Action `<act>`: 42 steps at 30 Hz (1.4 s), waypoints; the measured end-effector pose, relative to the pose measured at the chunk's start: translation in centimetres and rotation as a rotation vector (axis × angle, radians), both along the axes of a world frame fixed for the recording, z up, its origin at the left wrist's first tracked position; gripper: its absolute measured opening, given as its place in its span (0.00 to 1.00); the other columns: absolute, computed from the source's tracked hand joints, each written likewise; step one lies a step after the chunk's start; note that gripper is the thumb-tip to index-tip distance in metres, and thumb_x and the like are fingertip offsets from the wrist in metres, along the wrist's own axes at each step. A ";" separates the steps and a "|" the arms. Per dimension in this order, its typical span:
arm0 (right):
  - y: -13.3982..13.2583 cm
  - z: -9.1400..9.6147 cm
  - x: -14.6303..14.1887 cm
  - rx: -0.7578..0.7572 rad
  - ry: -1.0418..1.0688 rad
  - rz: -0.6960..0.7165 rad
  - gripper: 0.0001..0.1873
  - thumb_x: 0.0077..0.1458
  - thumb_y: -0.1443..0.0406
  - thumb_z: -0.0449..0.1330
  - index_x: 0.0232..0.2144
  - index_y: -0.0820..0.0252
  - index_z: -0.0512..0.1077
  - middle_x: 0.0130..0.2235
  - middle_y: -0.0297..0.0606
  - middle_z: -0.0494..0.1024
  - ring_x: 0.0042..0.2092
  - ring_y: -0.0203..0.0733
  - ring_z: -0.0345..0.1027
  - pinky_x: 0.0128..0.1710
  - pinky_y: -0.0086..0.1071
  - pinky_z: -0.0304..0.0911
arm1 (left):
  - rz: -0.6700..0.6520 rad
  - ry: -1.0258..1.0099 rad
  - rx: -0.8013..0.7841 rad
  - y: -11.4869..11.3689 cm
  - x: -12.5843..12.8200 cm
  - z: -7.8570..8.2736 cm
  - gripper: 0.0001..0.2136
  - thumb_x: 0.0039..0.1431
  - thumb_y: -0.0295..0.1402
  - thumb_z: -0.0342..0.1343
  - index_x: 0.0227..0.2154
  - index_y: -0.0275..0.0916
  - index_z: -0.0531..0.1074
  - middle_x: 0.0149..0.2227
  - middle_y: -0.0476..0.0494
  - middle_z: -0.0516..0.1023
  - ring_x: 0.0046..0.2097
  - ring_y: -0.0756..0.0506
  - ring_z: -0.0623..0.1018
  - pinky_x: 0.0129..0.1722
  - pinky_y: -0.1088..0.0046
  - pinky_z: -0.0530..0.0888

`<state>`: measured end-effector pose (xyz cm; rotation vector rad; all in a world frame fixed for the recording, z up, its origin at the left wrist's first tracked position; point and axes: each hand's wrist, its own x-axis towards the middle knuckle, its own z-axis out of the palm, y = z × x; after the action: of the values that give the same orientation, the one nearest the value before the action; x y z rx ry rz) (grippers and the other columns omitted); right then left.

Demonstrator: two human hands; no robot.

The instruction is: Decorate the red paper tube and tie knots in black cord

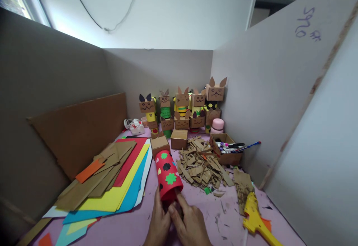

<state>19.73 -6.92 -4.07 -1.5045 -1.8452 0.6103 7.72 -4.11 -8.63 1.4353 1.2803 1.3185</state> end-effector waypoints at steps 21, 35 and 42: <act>0.2 -0.4 -0.1 -0.047 -0.104 -0.001 0.41 0.60 0.46 0.33 0.58 0.73 0.61 0.28 0.51 0.82 0.27 0.52 0.75 0.27 0.36 0.64 | 0.050 -0.064 -0.067 -0.1 0.9 1.5 0.31 0.59 0.46 0.45 0.60 0.32 0.49 0.65 0.28 0.51 0.65 0.38 0.52 0.63 0.57 0.52; 0.1 -0.4 -0.1 -0.027 -0.131 -0.010 0.40 0.61 0.48 0.34 0.56 0.75 0.62 0.28 0.51 0.82 0.28 0.52 0.76 0.28 0.35 0.65 | 0.064 -0.046 -0.065 -0.2 0.8 1.1 0.30 0.60 0.45 0.44 0.61 0.33 0.49 0.65 0.31 0.52 0.65 0.39 0.52 0.63 0.60 0.53; 0.0 -0.4 -0.1 -0.004 -0.126 -0.010 0.40 0.61 0.48 0.34 0.56 0.76 0.63 0.26 0.51 0.82 0.27 0.51 0.76 0.26 0.34 0.65 | 0.044 -0.068 -0.062 -0.2 0.8 1.4 0.30 0.61 0.45 0.44 0.61 0.34 0.48 0.65 0.31 0.52 0.65 0.39 0.53 0.62 0.60 0.53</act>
<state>19.64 -6.87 -4.50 -1.5856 -1.9306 0.5246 8.49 -4.31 -7.22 1.3156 1.3032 1.3338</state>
